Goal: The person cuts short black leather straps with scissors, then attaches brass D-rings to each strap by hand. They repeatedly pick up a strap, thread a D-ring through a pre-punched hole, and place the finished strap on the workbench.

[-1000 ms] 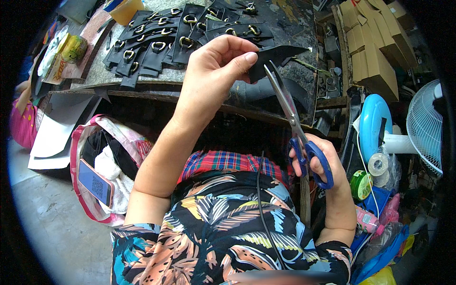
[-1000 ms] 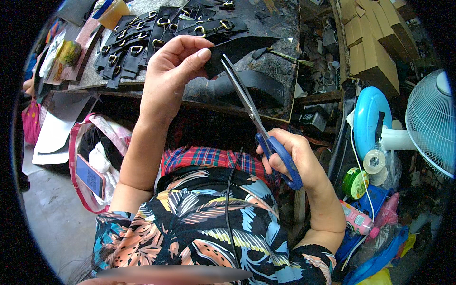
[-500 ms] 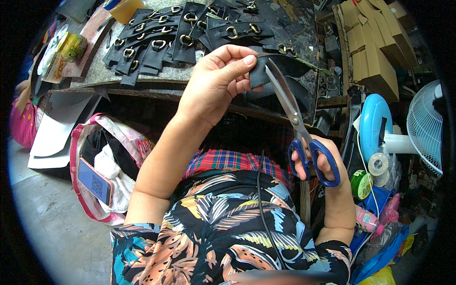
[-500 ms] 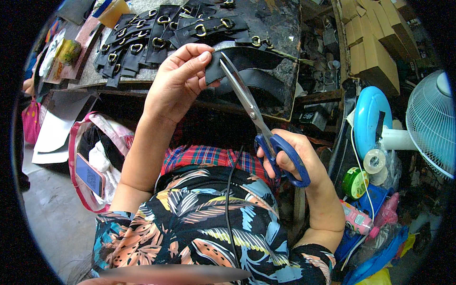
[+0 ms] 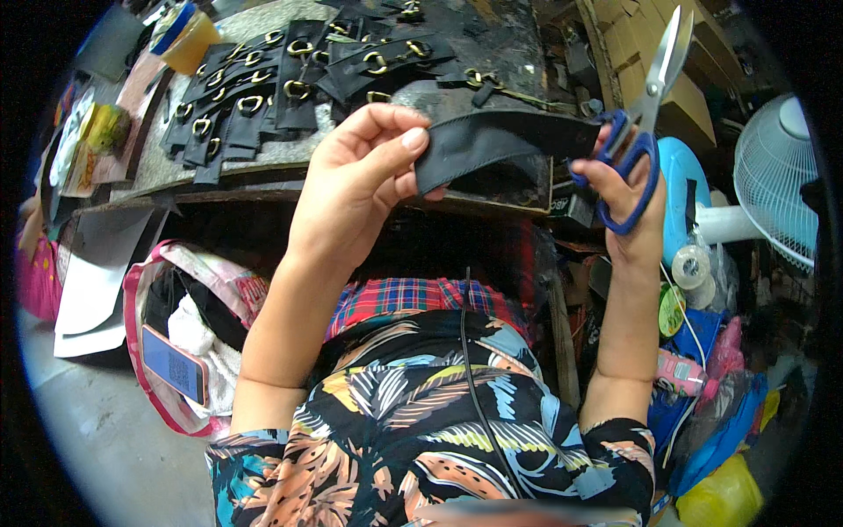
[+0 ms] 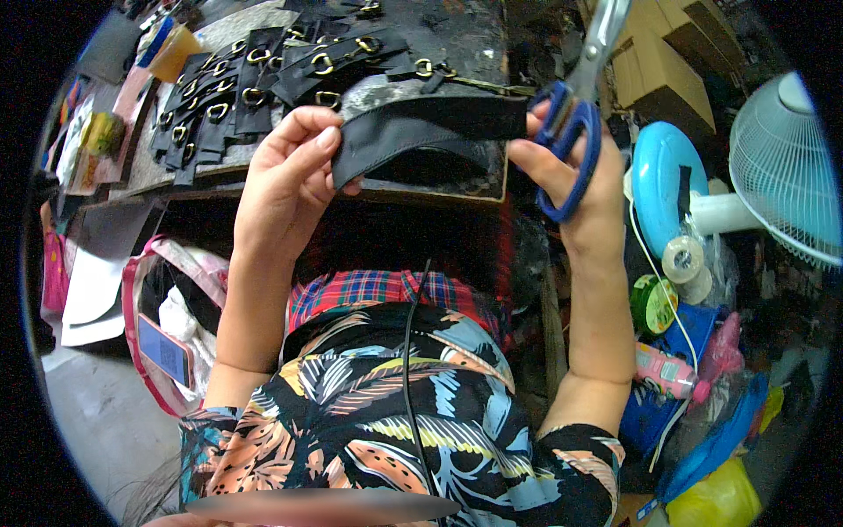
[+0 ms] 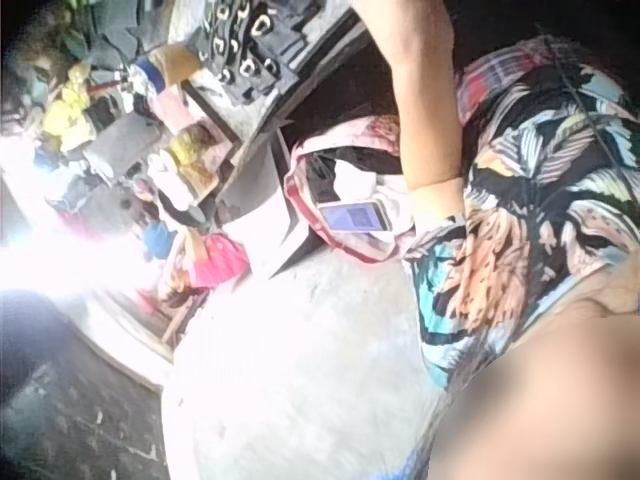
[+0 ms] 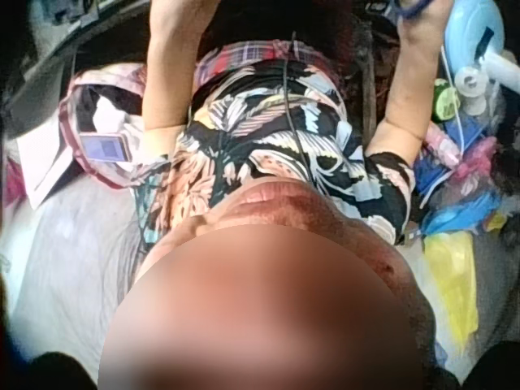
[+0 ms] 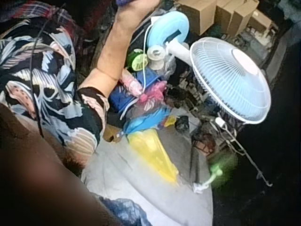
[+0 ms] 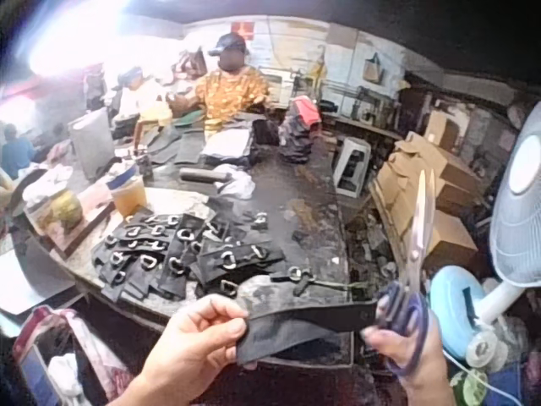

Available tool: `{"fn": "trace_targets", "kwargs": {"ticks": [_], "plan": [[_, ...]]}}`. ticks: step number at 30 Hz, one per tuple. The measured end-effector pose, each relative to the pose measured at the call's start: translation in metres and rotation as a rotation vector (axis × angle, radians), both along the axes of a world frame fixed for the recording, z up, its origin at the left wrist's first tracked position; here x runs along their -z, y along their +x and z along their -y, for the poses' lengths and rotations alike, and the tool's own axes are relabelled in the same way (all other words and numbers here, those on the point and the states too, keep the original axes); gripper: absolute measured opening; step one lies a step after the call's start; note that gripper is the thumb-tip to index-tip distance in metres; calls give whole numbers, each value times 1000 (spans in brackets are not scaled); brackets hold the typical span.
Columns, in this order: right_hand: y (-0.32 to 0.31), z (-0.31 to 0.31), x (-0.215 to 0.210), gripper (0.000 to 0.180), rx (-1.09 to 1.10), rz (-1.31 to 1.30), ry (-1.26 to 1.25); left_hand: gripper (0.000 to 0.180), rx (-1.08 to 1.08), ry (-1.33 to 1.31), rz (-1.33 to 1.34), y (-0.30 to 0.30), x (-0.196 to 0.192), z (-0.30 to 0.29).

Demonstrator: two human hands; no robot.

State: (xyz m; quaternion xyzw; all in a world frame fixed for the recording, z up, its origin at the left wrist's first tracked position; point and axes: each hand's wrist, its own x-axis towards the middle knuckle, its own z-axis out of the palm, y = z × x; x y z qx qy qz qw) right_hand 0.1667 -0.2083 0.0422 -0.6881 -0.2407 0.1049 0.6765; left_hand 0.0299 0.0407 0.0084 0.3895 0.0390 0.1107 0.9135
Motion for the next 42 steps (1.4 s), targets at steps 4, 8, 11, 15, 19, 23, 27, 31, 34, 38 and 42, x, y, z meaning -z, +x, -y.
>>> {"fn": "trace_targets", "kwargs": {"ticks": [4,8,11,15,19,23,27,31,34,38,42], "plan": [[-8,-12,1,40,36,-12,22,17,-5,174,-91,-15,-3,3],[-21,-16,-6,36,-4,-56,-15,32,-391,1065,15,-24,-19,8],[-37,-19,-12,37,-89,-60,-34,39,-352,1353,147,-34,-39,19],[-55,-28,-10,40,-99,-89,40,29,-149,1175,41,-28,-36,39],[-50,-29,-8,35,-155,-77,-101,19,199,361,-169,-24,-17,36],[-51,-35,5,36,-159,-29,-44,18,313,74,-145,-23,-3,36],[-50,-31,5,35,-205,-31,-62,19,331,152,-155,-24,-4,36],[-35,-25,2,34,-72,59,-62,22,89,891,-160,-32,-13,25],[-5,-16,-5,30,-94,69,-118,19,-101,987,-81,-28,-19,13],[49,-26,-2,41,42,185,-459,23,-169,1034,-58,-4,-20,-3],[77,-42,5,39,137,454,-762,27,-253,1466,-103,25,-15,-12]]}}
